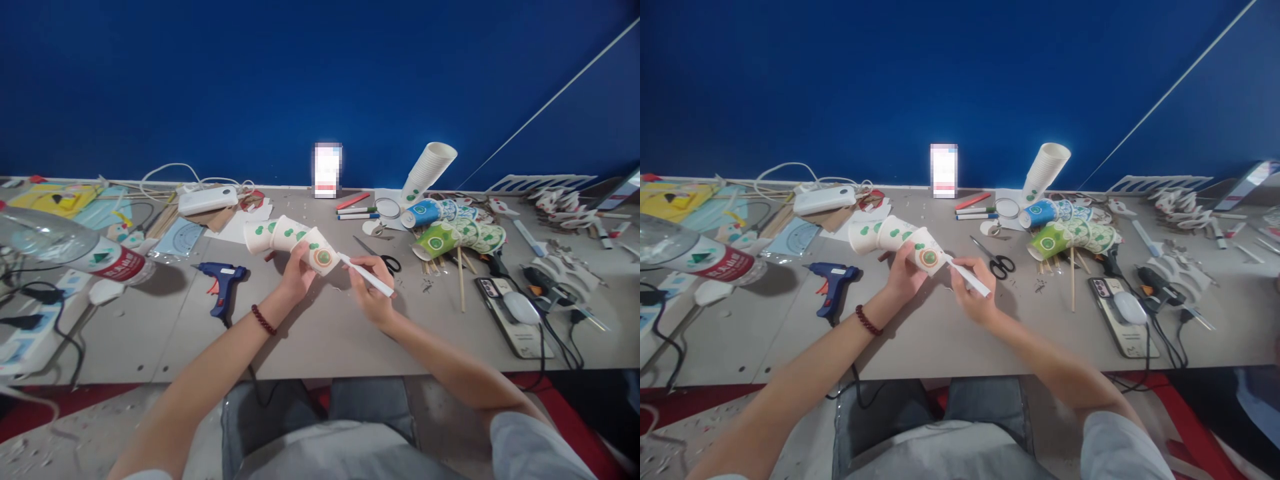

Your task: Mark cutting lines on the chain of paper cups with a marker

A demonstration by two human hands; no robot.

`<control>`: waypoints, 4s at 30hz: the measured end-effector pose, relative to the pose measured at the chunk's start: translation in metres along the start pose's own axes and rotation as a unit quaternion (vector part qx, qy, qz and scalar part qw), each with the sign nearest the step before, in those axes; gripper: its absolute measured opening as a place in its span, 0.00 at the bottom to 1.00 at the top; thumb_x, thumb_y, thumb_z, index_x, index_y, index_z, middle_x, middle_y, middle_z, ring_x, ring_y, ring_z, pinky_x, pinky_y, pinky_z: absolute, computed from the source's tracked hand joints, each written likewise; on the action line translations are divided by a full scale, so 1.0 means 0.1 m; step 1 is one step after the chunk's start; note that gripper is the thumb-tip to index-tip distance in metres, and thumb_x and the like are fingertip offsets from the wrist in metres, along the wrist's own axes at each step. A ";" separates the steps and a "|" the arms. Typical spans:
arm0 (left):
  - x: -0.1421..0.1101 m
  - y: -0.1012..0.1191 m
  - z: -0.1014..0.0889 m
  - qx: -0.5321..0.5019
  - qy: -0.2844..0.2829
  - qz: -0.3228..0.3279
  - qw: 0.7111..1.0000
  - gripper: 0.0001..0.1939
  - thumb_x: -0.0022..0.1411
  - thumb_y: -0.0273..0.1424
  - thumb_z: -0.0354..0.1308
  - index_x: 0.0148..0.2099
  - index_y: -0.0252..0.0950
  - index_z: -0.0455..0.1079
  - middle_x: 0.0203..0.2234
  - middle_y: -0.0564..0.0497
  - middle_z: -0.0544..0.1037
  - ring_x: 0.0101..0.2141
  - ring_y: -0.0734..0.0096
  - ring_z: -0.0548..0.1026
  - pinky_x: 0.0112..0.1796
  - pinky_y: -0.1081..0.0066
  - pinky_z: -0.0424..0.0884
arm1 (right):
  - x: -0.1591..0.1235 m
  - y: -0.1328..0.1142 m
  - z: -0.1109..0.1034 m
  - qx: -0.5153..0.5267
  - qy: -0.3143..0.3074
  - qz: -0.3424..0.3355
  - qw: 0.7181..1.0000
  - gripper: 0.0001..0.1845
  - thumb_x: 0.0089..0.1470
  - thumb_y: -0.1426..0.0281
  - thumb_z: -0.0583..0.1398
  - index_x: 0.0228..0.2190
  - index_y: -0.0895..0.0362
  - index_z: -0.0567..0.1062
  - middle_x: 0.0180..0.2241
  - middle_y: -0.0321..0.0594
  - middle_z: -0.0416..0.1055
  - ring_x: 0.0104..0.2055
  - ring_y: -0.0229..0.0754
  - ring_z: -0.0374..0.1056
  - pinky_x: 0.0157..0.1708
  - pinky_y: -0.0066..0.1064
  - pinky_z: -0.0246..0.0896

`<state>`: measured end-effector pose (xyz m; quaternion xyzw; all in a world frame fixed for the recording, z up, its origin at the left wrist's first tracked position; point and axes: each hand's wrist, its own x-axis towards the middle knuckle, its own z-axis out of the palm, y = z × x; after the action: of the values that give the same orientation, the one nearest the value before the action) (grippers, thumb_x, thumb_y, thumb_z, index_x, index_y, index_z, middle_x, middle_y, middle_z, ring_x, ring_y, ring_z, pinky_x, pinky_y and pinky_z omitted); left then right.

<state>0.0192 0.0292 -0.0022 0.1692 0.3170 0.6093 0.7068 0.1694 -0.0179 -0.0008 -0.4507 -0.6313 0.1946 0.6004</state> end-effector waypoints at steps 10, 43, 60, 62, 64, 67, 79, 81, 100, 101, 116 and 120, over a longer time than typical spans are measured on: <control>-0.01 -0.03 -0.03 0.047 -0.045 -0.007 0.998 0.17 0.48 0.39 0.67 0.39 0.37 0.73 0.33 0.51 0.79 0.38 0.61 0.78 0.47 0.61 0.71 | -0.01 -0.03 0.05 0.052 0.003 -0.010 0.999 0.04 0.58 0.69 0.60 0.37 0.51 0.71 0.37 0.42 0.80 0.39 0.46 0.79 0.39 0.41 0.77; -0.02 -0.01 0.00 0.047 -0.013 -0.020 0.999 0.21 0.43 0.39 0.71 0.39 0.35 0.73 0.30 0.52 0.79 0.33 0.68 0.77 0.39 0.68 0.72 | 0.04 -0.03 0.04 0.000 0.000 -0.049 0.999 0.06 0.55 0.73 0.63 0.36 0.51 0.76 0.36 0.40 0.80 0.40 0.46 0.78 0.42 0.39 0.75; -0.02 -0.02 -0.01 0.043 -0.018 -0.012 0.999 0.21 0.44 0.39 0.71 0.40 0.36 0.73 0.33 0.50 0.80 0.35 0.65 0.78 0.40 0.66 0.72 | 0.04 -0.03 0.05 -0.010 0.029 -0.036 0.999 0.04 0.55 0.73 0.62 0.34 0.51 0.75 0.34 0.40 0.79 0.37 0.45 0.78 0.37 0.37 0.75; -0.02 -0.02 -0.02 0.045 -0.021 -0.016 0.999 0.21 0.44 0.39 0.71 0.39 0.36 0.74 0.32 0.51 0.80 0.34 0.66 0.78 0.39 0.66 0.72 | 0.04 -0.02 0.05 0.001 0.021 -0.039 0.999 0.04 0.56 0.72 0.62 0.35 0.51 0.75 0.35 0.41 0.79 0.40 0.46 0.78 0.42 0.40 0.75; -0.02 -0.02 -0.02 0.048 -0.027 -0.021 0.998 0.21 0.44 0.40 0.72 0.39 0.36 0.74 0.31 0.51 0.79 0.33 0.68 0.77 0.38 0.68 0.72 | 0.04 -0.02 0.05 0.007 0.010 -0.042 0.999 0.05 0.56 0.72 0.62 0.36 0.51 0.75 0.36 0.41 0.79 0.42 0.46 0.77 0.44 0.42 0.74; -0.02 -0.01 -0.02 0.052 -0.039 -0.016 0.998 0.20 0.45 0.40 0.71 0.38 0.35 0.74 0.30 0.52 0.79 0.33 0.69 0.77 0.38 0.68 0.72 | 0.05 -0.03 0.05 0.007 -0.002 -0.049 0.999 0.06 0.55 0.73 0.62 0.36 0.51 0.76 0.37 0.41 0.79 0.42 0.46 0.77 0.45 0.43 0.74; 0.01 -0.02 0.00 0.033 -0.001 -0.017 0.999 0.21 0.42 0.37 0.71 0.39 0.38 0.73 0.31 0.53 0.79 0.34 0.68 0.77 0.39 0.69 0.71 | 0.06 -0.03 0.05 0.036 0.008 -0.043 0.998 0.04 0.56 0.73 0.61 0.34 0.52 0.73 0.34 0.41 0.79 0.41 0.47 0.78 0.43 0.42 0.75; 0.00 -0.02 0.00 0.027 0.004 -0.016 0.999 0.20 0.42 0.36 0.71 0.39 0.38 0.73 0.31 0.54 0.79 0.34 0.69 0.77 0.40 0.69 0.71 | 0.06 -0.04 0.05 0.051 0.008 -0.043 0.998 0.04 0.57 0.73 0.61 0.35 0.52 0.73 0.35 0.42 0.79 0.42 0.47 0.78 0.43 0.42 0.75; 0.02 -0.03 -0.07 0.092 -0.060 -0.093 0.990 0.22 0.48 0.45 0.67 0.39 0.34 0.76 0.32 0.46 0.82 0.34 0.61 0.79 0.39 0.66 0.72 | 0.03 0.03 0.03 0.130 -0.060 -0.059 0.988 0.04 0.60 0.70 0.60 0.39 0.51 0.71 0.36 0.40 0.76 0.49 0.50 0.76 0.48 0.49 0.73; 0.02 -0.03 -0.06 0.096 -0.066 -0.096 0.989 0.22 0.48 0.45 0.67 0.39 0.34 0.76 0.32 0.46 0.82 0.34 0.60 0.79 0.38 0.66 0.71 | 0.04 0.03 0.02 0.117 -0.061 -0.057 0.990 0.04 0.60 0.69 0.60 0.39 0.51 0.71 0.36 0.40 0.76 0.50 0.51 0.76 0.49 0.50 0.73; 0.02 -0.02 -0.08 0.146 -0.118 -0.078 0.979 0.19 0.50 0.43 0.68 0.40 0.36 0.78 0.30 0.48 0.80 0.29 0.65 0.77 0.30 0.69 0.71 | 0.18 0.07 -0.11 0.100 -0.097 -0.070 0.988 0.03 0.57 0.66 0.63 0.34 0.52 0.74 0.31 0.39 0.78 0.50 0.54 0.76 0.52 0.54 0.72; 0.02 -0.01 -0.07 0.161 -0.112 -0.081 0.977 0.19 0.49 0.45 0.68 0.38 0.36 0.78 0.28 0.48 0.80 0.27 0.66 0.75 0.28 0.69 0.70 | 0.20 0.06 -0.14 0.090 -0.107 -0.064 0.988 0.01 0.57 0.69 0.63 0.33 0.52 0.74 0.31 0.39 0.78 0.51 0.55 0.76 0.49 0.50 0.73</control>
<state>0.0157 0.0299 -0.0089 0.3217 0.3424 0.4678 0.7486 0.1871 -0.0028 0.0089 -0.3300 -0.6994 0.2584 0.5789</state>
